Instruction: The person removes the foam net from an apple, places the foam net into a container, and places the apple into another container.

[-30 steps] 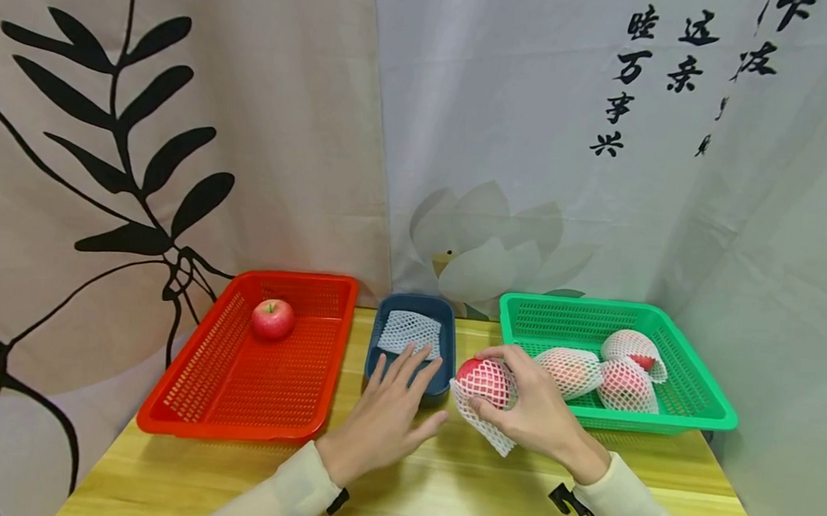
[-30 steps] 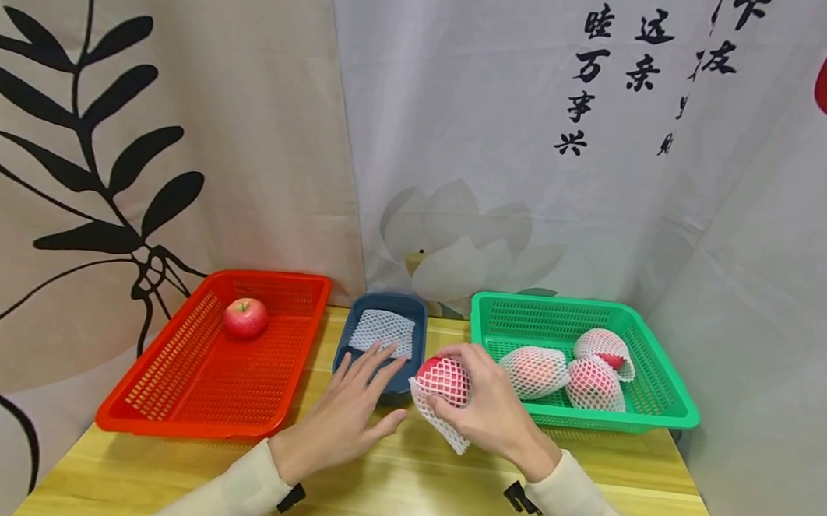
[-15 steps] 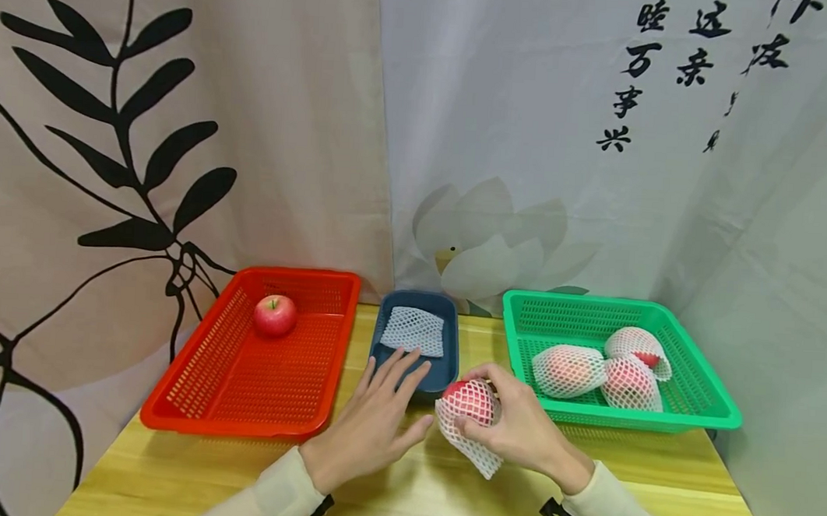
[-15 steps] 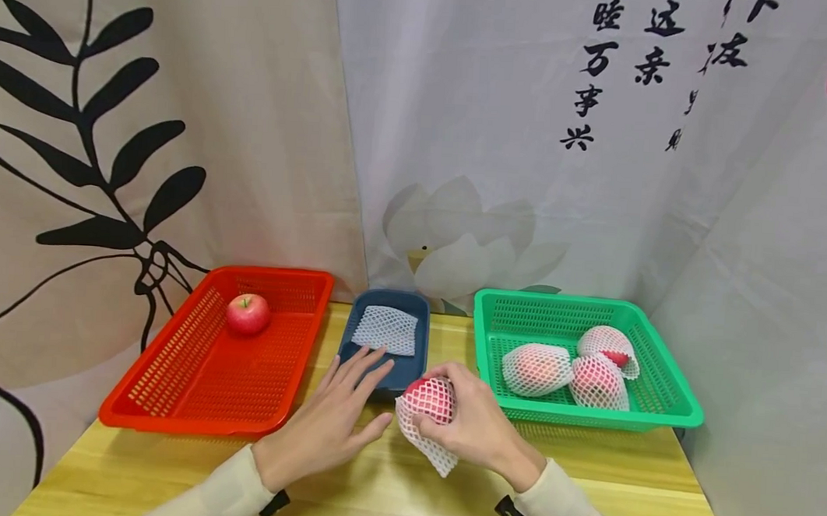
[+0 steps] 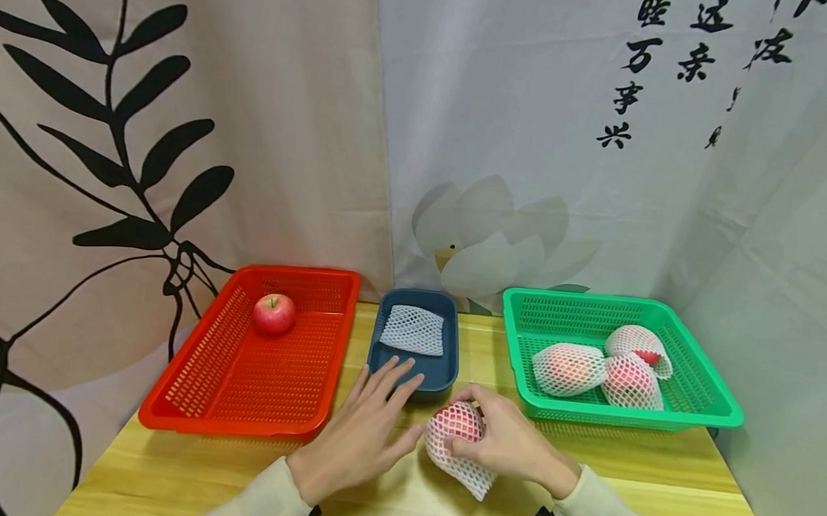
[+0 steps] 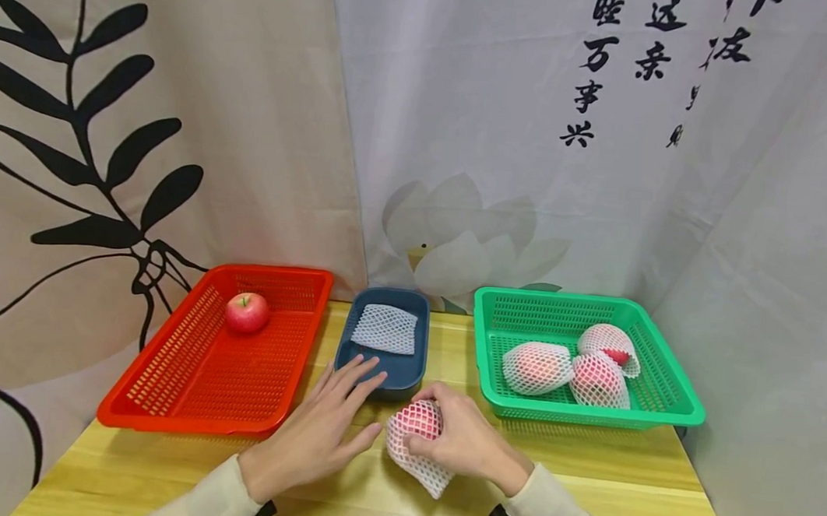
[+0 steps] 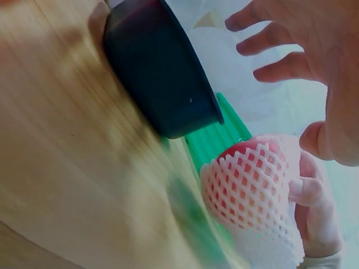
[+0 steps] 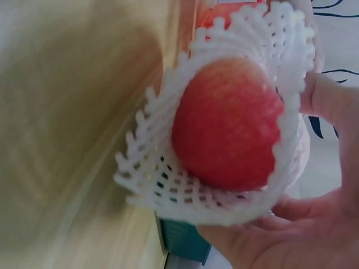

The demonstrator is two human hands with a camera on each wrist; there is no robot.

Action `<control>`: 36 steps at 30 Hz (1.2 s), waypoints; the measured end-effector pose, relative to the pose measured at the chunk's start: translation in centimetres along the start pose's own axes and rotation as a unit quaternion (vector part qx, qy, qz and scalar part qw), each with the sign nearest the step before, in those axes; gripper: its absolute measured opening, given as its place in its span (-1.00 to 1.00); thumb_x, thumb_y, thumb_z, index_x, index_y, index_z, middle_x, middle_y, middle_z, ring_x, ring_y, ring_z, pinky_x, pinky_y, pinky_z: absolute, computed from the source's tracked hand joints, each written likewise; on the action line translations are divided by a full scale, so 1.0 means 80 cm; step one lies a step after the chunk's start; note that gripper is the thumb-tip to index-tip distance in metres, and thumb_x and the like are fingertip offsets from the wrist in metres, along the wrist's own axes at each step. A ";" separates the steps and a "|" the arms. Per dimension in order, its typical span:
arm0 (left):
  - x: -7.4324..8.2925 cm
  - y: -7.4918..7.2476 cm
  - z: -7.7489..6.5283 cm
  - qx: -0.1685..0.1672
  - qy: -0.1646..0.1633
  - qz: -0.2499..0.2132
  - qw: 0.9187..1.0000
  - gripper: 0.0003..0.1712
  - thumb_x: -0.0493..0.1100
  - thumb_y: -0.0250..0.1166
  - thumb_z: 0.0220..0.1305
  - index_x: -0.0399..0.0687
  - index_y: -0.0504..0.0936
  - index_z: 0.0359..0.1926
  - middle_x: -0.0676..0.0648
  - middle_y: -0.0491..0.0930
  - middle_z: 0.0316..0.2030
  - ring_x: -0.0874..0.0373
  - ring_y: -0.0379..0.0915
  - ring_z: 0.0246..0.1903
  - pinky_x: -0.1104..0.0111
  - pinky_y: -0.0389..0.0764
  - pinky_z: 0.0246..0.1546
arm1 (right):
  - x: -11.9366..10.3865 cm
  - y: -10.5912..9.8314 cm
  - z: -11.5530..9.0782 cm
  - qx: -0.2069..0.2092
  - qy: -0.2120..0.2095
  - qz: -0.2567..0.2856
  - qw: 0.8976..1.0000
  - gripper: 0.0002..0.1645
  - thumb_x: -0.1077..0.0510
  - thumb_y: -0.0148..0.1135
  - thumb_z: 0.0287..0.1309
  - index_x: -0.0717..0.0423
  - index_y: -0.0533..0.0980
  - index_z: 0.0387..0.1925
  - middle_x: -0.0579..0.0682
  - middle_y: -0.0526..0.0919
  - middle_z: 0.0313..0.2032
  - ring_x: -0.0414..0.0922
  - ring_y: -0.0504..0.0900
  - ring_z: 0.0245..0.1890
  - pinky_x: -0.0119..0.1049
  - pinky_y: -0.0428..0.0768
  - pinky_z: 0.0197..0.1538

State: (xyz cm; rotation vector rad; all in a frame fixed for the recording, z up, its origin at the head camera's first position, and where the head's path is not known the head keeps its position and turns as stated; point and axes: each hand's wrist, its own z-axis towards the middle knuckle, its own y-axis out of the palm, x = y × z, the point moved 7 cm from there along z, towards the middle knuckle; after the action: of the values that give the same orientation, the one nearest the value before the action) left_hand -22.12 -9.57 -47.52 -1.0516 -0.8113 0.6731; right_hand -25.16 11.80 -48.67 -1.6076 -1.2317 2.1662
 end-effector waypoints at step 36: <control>0.010 0.018 -0.026 0.064 0.023 -0.004 0.998 -0.30 0.19 0.49 0.62 0.16 0.60 0.63 -0.03 0.60 0.60 -0.02 0.59 0.54 -0.12 0.69 0.53 | -0.008 0.007 -0.024 0.045 0.007 -0.107 0.993 0.09 -0.49 0.63 0.32 0.04 0.51 0.58 0.09 0.68 0.39 0.08 0.74 0.33 0.20 0.79 0.35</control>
State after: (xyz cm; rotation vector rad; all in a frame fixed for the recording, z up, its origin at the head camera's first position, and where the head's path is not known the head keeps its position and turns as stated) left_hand -20.11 -9.41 -49.25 -0.9441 -0.7228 0.6820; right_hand -23.09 12.05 -48.77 -1.3843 -1.2208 2.0441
